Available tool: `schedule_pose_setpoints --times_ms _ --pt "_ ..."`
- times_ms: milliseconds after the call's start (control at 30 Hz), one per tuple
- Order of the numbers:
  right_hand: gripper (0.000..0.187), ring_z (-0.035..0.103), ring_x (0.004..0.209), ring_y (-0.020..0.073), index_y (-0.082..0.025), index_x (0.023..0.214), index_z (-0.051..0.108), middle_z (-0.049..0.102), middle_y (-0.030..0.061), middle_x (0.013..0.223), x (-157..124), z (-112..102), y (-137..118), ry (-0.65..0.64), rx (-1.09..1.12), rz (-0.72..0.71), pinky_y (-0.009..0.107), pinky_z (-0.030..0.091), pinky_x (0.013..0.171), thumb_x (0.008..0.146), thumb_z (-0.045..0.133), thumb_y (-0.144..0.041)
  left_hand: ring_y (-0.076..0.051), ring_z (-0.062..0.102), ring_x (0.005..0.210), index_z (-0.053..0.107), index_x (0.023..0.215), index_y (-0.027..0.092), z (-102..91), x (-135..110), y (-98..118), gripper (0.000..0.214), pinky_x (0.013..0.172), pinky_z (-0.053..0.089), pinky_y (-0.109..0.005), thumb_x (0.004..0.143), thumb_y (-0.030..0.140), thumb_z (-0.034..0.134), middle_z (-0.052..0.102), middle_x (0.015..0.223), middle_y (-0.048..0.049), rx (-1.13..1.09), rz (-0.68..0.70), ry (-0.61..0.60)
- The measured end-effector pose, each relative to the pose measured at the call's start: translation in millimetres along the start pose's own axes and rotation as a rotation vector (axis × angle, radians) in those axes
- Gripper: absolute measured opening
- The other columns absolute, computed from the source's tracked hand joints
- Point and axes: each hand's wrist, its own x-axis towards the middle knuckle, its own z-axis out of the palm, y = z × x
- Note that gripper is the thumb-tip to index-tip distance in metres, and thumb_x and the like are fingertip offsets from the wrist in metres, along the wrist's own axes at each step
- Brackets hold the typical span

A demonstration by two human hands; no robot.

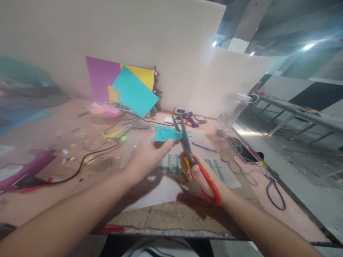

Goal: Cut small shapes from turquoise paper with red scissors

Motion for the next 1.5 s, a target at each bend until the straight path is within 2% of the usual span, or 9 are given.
schedule_pose_setpoints --times_ms 200,533,933,1133,1333,1500 --pt "0.056 0.037 0.068 0.0133 -0.023 0.121 0.051 0.042 -0.0014 0.087 1.1 -2.3 3.0 0.003 -0.008 -0.006 0.027 0.036 0.059 0.097 0.047 -0.073 -0.025 0.074 0.094 0.076 0.100 0.024 -1.5 -0.6 -0.9 0.032 0.083 0.055 -0.037 0.094 0.052 0.063 0.079 0.099 -0.0045 0.008 -0.019 -0.016" --pt "0.057 0.040 0.066 0.0131 -0.022 0.117 0.055 0.048 -0.0002 0.086 2.1 -3.2 -1.4 0.044 -0.058 0.002 0.027 0.037 0.058 0.096 0.048 -0.075 -0.024 0.073 0.089 0.075 0.097 0.018 -2.2 5.7 4.4 0.026 0.084 0.055 -0.036 0.091 0.041 0.064 0.079 0.097 -0.0066 -0.012 0.045 -0.021" --pt "0.061 0.041 0.068 0.0141 -0.020 0.111 0.055 0.050 -0.0002 0.085 3.7 -2.1 -13.1 0.067 -0.102 0.033 0.028 0.038 0.062 0.093 0.049 -0.079 -0.022 0.073 0.086 0.073 0.092 0.016 -4.9 9.0 5.3 0.026 0.080 0.055 -0.033 0.089 0.042 0.068 0.079 0.095 -0.0071 -0.043 -0.002 -0.027" --pt "0.063 0.040 0.067 0.0143 -0.021 0.108 0.056 0.048 -0.0008 0.082 4.1 -2.6 -13.0 0.068 -0.089 0.049 0.029 0.037 0.061 0.090 0.051 -0.081 -0.022 0.073 0.090 0.073 0.097 0.017 -5.2 10.6 2.1 0.025 0.085 0.056 -0.033 0.092 0.040 0.067 0.080 0.102 -0.0073 -0.095 0.044 -0.042" --pt "0.063 0.044 0.070 0.0153 -0.021 0.107 0.056 0.051 0.0011 0.086 4.0 -1.6 -17.2 0.091 -0.105 0.081 0.029 0.039 0.062 0.090 0.051 -0.081 -0.022 0.074 0.095 0.074 0.101 0.018 -6.2 12.6 -3.8 0.029 0.086 0.058 -0.032 0.092 0.045 0.069 0.080 0.104 -0.0074 -0.131 0.048 -0.024" --pt "0.060 0.041 0.066 0.0137 -0.021 0.107 0.055 0.052 0.0014 0.086 3.5 -1.6 -15.9 0.073 -0.064 0.100 0.026 0.036 0.056 0.090 0.053 -0.079 -0.021 0.073 0.092 0.075 0.098 0.018 -9.1 13.5 -6.6 0.033 0.083 0.057 -0.030 0.091 0.050 0.070 0.080 0.101 -0.0059 -0.096 0.063 -0.012"
